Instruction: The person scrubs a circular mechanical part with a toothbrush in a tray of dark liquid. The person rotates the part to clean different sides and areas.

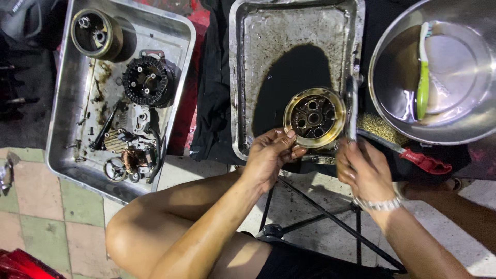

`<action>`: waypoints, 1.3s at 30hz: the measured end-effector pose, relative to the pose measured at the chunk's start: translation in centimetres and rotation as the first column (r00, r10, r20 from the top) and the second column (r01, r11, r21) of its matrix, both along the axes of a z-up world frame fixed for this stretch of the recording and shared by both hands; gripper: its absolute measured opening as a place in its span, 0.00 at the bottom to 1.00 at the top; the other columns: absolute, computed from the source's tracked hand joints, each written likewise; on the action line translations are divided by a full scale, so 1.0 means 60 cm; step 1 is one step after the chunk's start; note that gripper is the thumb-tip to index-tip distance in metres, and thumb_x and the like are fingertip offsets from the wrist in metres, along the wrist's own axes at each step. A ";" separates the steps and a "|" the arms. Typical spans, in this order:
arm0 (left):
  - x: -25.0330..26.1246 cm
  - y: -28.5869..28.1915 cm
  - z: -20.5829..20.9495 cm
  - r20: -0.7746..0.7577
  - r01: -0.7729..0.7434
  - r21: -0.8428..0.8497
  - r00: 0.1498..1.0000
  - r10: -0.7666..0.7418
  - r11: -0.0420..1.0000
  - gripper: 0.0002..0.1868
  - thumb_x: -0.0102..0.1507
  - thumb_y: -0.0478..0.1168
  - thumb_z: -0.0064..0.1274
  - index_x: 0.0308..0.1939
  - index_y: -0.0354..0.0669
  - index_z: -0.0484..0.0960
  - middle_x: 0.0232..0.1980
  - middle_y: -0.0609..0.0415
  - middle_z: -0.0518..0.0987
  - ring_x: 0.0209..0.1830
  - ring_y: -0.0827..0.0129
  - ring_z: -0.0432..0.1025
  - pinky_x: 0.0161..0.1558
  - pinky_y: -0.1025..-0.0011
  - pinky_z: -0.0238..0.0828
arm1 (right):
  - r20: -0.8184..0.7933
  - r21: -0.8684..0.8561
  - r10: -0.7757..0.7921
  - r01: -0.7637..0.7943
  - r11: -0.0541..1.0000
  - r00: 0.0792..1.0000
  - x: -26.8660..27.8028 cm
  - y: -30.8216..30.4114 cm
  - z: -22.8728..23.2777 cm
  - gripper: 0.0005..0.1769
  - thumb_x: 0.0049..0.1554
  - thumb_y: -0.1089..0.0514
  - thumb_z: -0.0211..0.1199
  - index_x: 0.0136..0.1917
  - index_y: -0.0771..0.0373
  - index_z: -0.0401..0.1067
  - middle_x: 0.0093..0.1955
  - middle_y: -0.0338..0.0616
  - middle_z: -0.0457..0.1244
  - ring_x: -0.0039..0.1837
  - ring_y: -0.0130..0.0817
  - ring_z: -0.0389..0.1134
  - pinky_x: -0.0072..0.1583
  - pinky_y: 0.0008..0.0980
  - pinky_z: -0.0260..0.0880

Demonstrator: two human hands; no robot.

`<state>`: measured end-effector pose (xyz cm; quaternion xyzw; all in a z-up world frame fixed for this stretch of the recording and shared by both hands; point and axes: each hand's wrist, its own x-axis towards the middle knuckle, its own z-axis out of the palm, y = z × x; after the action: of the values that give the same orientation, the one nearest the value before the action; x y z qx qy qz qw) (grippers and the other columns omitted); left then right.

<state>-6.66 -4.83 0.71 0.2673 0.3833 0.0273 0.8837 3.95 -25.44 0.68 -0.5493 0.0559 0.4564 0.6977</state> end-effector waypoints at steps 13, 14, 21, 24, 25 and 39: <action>-0.002 0.057 0.103 -0.349 0.289 0.937 0.807 -0.477 -0.197 0.30 0.58 0.42 0.63 0.64 0.45 0.75 0.60 0.43 0.76 0.56 0.49 0.74 0.53 0.58 0.74 | 0.455 -0.304 0.200 -0.060 0.951 0.868 0.060 0.069 0.012 0.15 0.57 0.52 0.71 0.48 0.67 0.77 0.34 0.35 0.66 0.32 0.19 0.59 0.34 0.23 0.57; -0.001 0.056 0.101 -0.408 0.299 0.909 0.788 -0.462 -0.291 0.30 0.58 0.41 0.63 0.65 0.48 0.76 0.59 0.44 0.76 0.54 0.49 0.74 0.52 0.58 0.74 | 0.522 -0.277 0.218 -0.078 0.958 0.825 0.065 0.071 0.014 0.15 0.58 0.52 0.71 0.49 0.67 0.78 0.37 0.37 0.68 0.35 0.18 0.63 0.38 0.22 0.61; -0.005 0.055 0.054 -0.496 0.175 0.799 0.734 -0.464 -0.576 0.25 0.61 0.37 0.59 0.63 0.44 0.80 0.46 0.52 0.73 0.47 0.60 0.74 0.49 0.61 0.73 | 0.586 -0.547 0.499 -0.143 0.825 0.638 0.067 0.079 0.034 0.25 0.51 0.40 0.73 0.42 0.67 0.81 0.33 0.46 0.71 0.33 0.27 0.69 0.39 0.26 0.66; -0.010 0.053 0.042 -0.423 0.028 0.809 0.721 -0.549 -0.587 0.21 0.60 0.36 0.59 0.58 0.42 0.82 0.49 0.54 0.75 0.50 0.63 0.74 0.50 0.65 0.73 | 0.477 -0.574 0.575 -0.259 0.776 0.664 0.092 0.079 0.037 0.29 0.49 0.35 0.70 0.40 0.67 0.81 0.28 0.43 0.69 0.29 0.28 0.67 0.34 0.29 0.65; -0.010 0.050 0.039 -0.383 -0.008 0.825 0.726 -0.571 -0.565 0.20 0.60 0.37 0.59 0.56 0.41 0.83 0.49 0.54 0.76 0.50 0.63 0.74 0.50 0.65 0.73 | 0.474 -0.600 0.603 -0.266 0.755 0.641 0.095 0.080 0.038 0.30 0.49 0.35 0.70 0.41 0.67 0.81 0.27 0.44 0.68 0.28 0.29 0.66 0.33 0.30 0.62; -0.009 0.026 0.053 -0.335 -0.132 0.804 0.705 -0.625 -0.580 0.13 0.60 0.35 0.56 0.50 0.43 0.83 0.54 0.54 0.80 0.55 0.62 0.75 0.52 0.64 0.74 | 0.385 -0.249 0.489 -0.422 0.872 0.783 0.120 0.078 0.033 0.28 0.51 0.42 0.73 0.48 0.72 0.81 0.37 0.40 0.72 0.37 0.20 0.69 0.38 0.22 0.69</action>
<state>-7.19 -3.27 3.88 0.9551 -0.1537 0.1171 0.2247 11.14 -20.75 2.67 -0.6848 -0.2026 0.4712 0.5177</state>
